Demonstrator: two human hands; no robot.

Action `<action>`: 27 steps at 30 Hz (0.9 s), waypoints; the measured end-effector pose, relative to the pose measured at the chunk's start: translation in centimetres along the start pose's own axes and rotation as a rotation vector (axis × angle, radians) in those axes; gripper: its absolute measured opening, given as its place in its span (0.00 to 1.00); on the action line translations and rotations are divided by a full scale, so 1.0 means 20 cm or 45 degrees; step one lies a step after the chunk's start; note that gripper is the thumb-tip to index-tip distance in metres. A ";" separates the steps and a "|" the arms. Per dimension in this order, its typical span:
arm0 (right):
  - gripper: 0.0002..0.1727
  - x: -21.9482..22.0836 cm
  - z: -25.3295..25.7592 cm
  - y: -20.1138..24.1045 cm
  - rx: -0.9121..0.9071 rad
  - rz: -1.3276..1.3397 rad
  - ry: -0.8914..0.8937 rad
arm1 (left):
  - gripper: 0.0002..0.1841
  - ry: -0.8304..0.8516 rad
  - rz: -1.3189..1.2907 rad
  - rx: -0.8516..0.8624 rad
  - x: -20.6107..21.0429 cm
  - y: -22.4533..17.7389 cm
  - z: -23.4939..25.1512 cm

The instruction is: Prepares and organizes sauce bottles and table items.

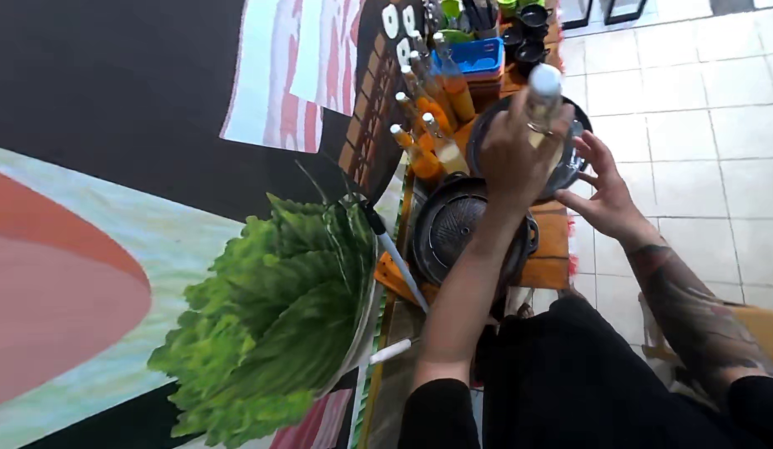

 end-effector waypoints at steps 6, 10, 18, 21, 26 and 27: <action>0.53 0.18 0.54 -0.21 -0.132 -0.014 0.041 | 0.26 -0.145 0.207 0.040 0.33 0.19 0.13; 0.37 0.28 0.81 -0.47 -0.235 0.102 0.036 | 0.27 -0.128 0.355 -0.026 0.51 0.36 0.25; 0.59 0.57 1.36 -0.73 -0.212 0.394 0.288 | 0.31 -0.073 0.234 -0.679 0.41 0.76 0.27; 0.59 0.65 1.45 -0.79 -0.196 0.407 0.319 | 0.32 -0.324 0.307 -0.965 0.16 1.08 0.19; 0.60 0.73 1.46 -0.91 -0.192 0.485 0.422 | 0.47 -0.289 0.448 -1.185 0.09 1.47 0.26; 0.61 0.75 1.45 -0.93 -0.180 0.521 0.447 | 0.46 -0.239 0.492 -1.221 0.11 1.52 0.28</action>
Point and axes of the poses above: each hand's wrist, its own z-axis towards the middle knuckle, its own x-axis out of the palm, y = z × x, the point moved 6 cm from there along z, towards the middle knuckle, and after that the axes turned 7 degrees about -z, right-handed, at the moved point
